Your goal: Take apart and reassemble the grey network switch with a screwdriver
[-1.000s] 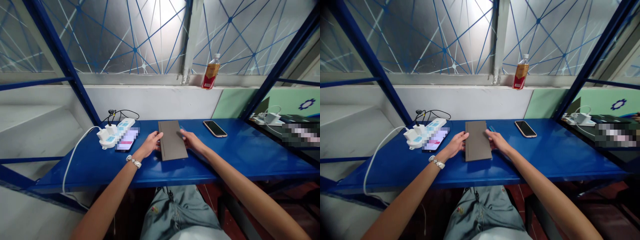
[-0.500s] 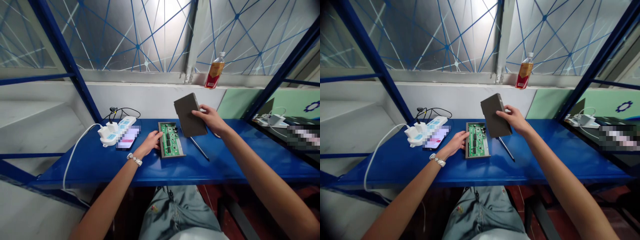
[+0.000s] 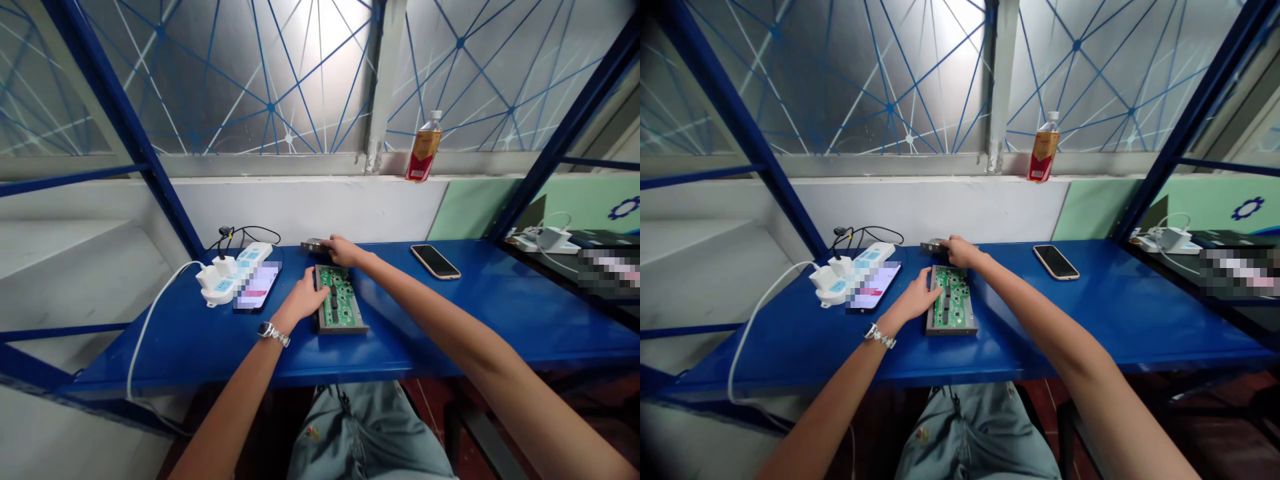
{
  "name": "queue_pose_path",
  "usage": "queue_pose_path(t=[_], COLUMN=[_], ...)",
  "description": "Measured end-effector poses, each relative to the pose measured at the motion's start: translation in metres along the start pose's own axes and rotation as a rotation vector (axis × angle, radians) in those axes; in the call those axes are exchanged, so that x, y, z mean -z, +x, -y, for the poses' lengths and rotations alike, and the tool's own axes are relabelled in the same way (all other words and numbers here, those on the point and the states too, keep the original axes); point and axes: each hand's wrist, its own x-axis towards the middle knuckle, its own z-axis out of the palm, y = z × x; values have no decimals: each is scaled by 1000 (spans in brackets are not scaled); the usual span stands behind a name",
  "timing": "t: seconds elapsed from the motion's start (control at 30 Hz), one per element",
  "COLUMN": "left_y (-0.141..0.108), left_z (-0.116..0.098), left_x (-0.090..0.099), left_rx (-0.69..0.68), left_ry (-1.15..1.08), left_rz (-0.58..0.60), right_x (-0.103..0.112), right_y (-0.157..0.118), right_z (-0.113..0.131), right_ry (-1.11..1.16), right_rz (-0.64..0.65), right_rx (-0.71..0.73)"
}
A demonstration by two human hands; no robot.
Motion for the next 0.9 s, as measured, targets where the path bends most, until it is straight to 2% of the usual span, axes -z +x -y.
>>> queue_pose_path(t=[0.13, 0.3, 0.4, 0.5, 0.57, 0.63, 0.67, 0.7, 0.73, 0.8, 0.83, 0.9], left_y=[-4, -5, -3, -5, -18, -45, -63, -83, -103, -140, -155, -176], left_z=[-11, -16, -13, -17, -30, -53, -66, -81, -95, -119, -129, -142], left_x=[5, 3, 3, 12, 15, 8, -3, -17, -36, -81, -104, -142], left_rx=[26, -5, -27, -20, -8, -50, -65, -90, -117, -42, 33, 268], left_ry=[267, 377, 395, 398, 358, 189, 31, -165, -377, -755, -925, -1224], left_rz=[51, 51, 41, 21, -54, -138, -102, 19, 242, 738, 831, 847], right_x=[-17, -25, -21, -16, -15, -15, -16, -16, -17, -18, -18, -18], right_y=[0, -10, -21, -35, -43, -48, -49, -49, -49, -48, -48, -48], right_z=[-10, -14, -20, -32, -42, -50, -54, -57, -60, -64, -66, -69], right_ry=[58, 139, 173, 123, 97, 113, 126, 139, 146, 144, 139, 132], right_rz=[30, 16, -106, -221, -252, -212, -188, -164, -146, -124, -120, -116], right_rx=[-21, -65, -224, -373, -522, -623, -651, -662, -667, -669, -670, -669])
